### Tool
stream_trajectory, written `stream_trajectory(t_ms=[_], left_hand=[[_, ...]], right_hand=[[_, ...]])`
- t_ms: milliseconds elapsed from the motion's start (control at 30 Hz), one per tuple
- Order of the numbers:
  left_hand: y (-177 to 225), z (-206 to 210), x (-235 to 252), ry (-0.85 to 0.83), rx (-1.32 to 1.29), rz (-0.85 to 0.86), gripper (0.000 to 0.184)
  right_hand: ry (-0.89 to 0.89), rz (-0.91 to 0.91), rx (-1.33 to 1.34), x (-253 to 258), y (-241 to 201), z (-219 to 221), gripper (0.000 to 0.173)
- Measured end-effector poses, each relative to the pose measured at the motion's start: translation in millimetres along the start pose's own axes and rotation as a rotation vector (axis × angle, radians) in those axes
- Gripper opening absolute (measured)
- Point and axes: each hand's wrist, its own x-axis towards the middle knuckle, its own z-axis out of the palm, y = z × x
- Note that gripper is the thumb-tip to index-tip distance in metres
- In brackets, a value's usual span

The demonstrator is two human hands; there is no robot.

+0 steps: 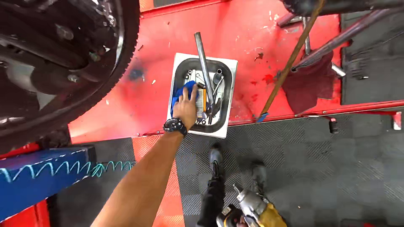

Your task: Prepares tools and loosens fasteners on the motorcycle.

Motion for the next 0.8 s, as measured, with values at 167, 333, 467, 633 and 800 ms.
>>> stream_trajectory(t_ms=[167, 333, 467, 633, 800], left_hand=[[-54.5, -29.9, -29.5, 0.04, -0.022, -0.114, 0.036], [-132.3, -86.5, -57.8, 0.321, 0.004, -0.296, 0.045], [-121.5, -62.7, -55.8, 0.278, 0.015, -0.058, 0.058], [-19.0, 4.8, -44.9, -0.404, 0.116, -0.081, 0.027], [-12.5, 17.8, -24.0, -0.218, -0.282, -0.438, 0.049]], right_hand=[[0.076, 0.076, 0.027, 8.2, 38.3, -25.6, 0.025], [0.132, 0.157, 0.024, 9.7, 50.1, -51.8, 0.024], [0.131, 0.17, 0.047, 11.7, 53.4, -54.0, 0.021], [0.083, 0.215, 0.089, 10.4, 39.1, -42.5, 0.023], [0.02, 0.171, 0.068, 7.8, 29.1, -36.0, 0.024]])
